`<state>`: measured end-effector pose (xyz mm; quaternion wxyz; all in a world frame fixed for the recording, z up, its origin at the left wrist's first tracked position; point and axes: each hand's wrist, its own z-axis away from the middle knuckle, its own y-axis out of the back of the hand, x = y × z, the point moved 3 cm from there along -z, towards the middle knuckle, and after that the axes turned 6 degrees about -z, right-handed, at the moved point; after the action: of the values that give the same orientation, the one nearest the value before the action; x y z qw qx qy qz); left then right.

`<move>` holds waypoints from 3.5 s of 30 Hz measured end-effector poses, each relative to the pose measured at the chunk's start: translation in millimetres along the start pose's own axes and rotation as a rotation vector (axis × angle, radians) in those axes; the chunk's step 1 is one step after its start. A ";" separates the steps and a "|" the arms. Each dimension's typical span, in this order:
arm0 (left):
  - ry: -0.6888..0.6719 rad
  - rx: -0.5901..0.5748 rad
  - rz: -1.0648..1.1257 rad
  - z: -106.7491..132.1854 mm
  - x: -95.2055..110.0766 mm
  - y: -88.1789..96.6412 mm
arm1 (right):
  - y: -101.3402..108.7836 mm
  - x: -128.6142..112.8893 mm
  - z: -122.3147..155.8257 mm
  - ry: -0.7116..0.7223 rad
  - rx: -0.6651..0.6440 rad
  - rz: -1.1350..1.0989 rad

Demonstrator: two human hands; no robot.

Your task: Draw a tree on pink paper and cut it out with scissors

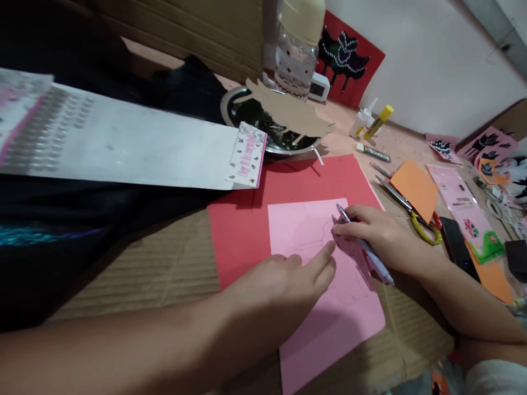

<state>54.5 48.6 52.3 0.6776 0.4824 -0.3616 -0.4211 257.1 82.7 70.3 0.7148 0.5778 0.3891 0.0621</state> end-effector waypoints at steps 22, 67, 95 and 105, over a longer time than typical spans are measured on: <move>0.197 0.497 -0.325 11.8 8.4 -13.2 | -19.4 14.1 -3.4 -0.198 0.452 -1.253; 0.138 0.438 -0.283 10.6 -20.9 -8.7 | -31.7 8.2 -10.3 -0.437 0.555 -0.934; 0.116 0.335 -0.225 7.0 -22.3 -9.2 | -27.7 2.9 -11.4 -0.468 0.529 -0.859; 0.128 0.163 -0.199 1.5 -21.8 -2.9 | -29.1 5.2 -11.9 -0.497 0.498 -0.867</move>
<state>44.1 67.7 48.1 0.6128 0.5951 -0.3008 -0.4240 242.7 85.3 41.9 0.5870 0.5136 0.4139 -0.4694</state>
